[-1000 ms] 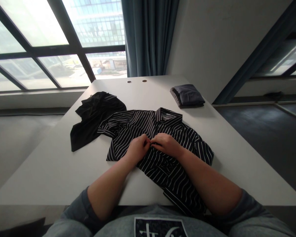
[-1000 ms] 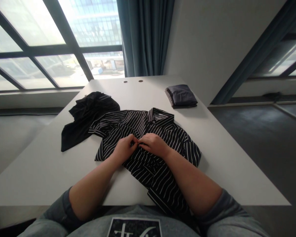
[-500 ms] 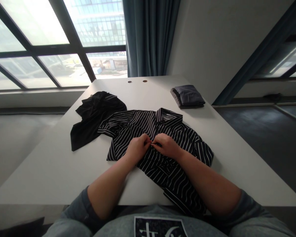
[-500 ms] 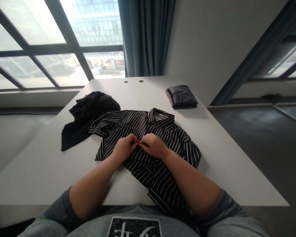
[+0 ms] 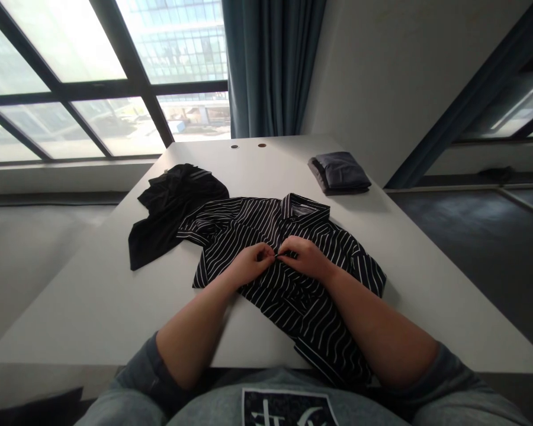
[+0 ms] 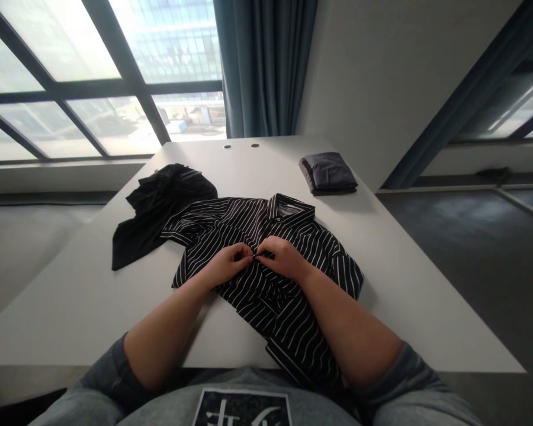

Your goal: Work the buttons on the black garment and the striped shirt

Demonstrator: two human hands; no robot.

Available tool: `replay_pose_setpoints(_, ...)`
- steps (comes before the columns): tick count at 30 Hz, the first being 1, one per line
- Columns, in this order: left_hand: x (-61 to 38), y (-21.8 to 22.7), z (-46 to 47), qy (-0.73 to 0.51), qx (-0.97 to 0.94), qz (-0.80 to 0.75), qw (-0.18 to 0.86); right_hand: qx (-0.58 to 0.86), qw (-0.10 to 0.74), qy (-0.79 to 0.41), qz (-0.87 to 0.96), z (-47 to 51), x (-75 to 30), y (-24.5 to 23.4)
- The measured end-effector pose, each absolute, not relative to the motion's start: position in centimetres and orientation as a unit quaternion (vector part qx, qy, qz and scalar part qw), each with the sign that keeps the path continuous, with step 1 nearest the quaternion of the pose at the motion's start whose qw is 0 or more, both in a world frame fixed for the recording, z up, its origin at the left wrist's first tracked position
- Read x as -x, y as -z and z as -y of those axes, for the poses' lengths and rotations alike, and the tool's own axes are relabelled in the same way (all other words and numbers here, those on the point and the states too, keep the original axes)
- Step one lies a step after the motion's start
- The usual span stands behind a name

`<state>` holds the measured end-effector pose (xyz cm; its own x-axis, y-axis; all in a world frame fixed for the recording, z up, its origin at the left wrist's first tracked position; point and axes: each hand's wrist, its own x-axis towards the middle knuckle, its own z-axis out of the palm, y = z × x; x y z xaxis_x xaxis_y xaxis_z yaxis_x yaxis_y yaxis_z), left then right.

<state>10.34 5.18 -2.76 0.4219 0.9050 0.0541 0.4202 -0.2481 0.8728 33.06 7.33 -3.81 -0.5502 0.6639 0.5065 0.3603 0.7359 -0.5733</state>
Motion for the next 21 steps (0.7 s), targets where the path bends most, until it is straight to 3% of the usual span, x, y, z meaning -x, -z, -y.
replay_pose_setpoints(21, -10.32, 2.12, -4.92, -0.286, -0.741, -0.442, 0.416, 0.265, 0.364, -0.214, 0.867, -7.34, -32.88, 3.57)
